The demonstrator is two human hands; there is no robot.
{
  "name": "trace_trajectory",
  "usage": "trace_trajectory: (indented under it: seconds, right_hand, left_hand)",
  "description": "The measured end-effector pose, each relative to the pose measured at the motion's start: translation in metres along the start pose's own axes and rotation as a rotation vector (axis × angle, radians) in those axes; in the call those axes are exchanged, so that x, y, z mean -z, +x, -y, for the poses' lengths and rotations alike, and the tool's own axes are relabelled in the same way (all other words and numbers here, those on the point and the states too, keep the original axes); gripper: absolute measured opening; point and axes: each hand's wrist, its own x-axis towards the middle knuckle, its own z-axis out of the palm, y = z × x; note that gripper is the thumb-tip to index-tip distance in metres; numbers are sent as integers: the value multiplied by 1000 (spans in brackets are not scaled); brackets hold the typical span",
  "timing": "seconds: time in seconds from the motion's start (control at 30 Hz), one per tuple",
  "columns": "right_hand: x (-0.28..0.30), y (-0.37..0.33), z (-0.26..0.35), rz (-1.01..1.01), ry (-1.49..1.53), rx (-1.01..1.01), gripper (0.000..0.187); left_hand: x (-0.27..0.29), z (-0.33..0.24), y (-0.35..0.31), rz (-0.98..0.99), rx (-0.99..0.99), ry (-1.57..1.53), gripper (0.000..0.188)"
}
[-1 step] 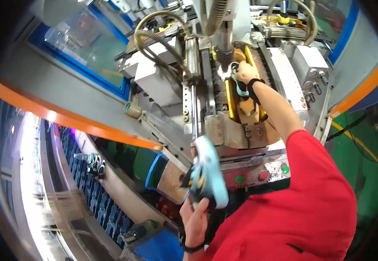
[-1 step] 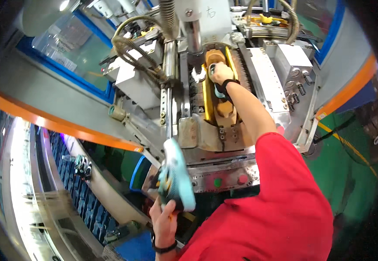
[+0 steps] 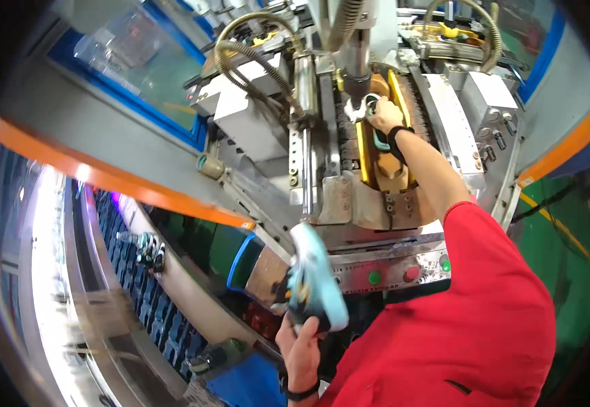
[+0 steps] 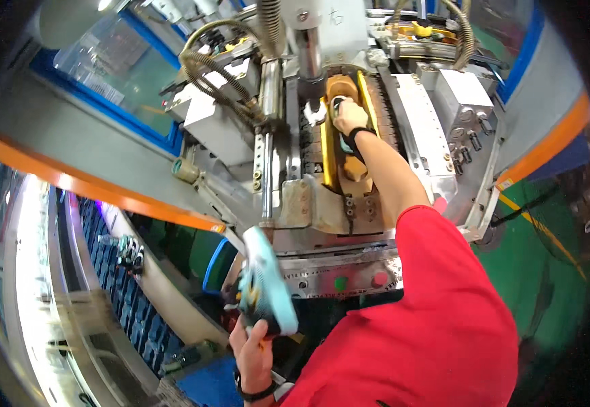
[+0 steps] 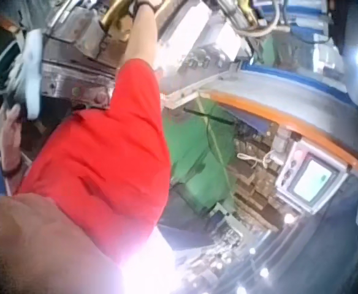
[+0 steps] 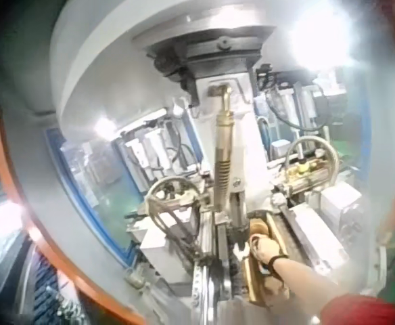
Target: Operator places shoes into an industrial press machine and then removes them onto a conveyor belt.
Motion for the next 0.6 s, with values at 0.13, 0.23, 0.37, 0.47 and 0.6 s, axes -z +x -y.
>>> trace_trajectory:
  seconds: [0.13, 0.23, 0.37, 0.47, 0.6]
  right_hand:
    - [-15, -2, -5, 10, -171, 59, 51]
    - [17, -73, -4, -191, 49, 621, 39]
    - [32, -247, -22, 54, 385, 867, 13]
    - [-22, -339, -37, 222, 336, 963, 11]
    - [-108, -367, -70, 442, 52, 979, 10]
  left_hand:
    - [36, 29, -60, -347, -108, -127, 31]
    - [46, 62, -87, -572, -155, -269, 31]
    - [44, 101, -109, -656, -89, -404, 32]
    - [39, 117, -128, -654, -49, -444, 30]
    - [31, 137, -159, -631, -57, -472, 29]
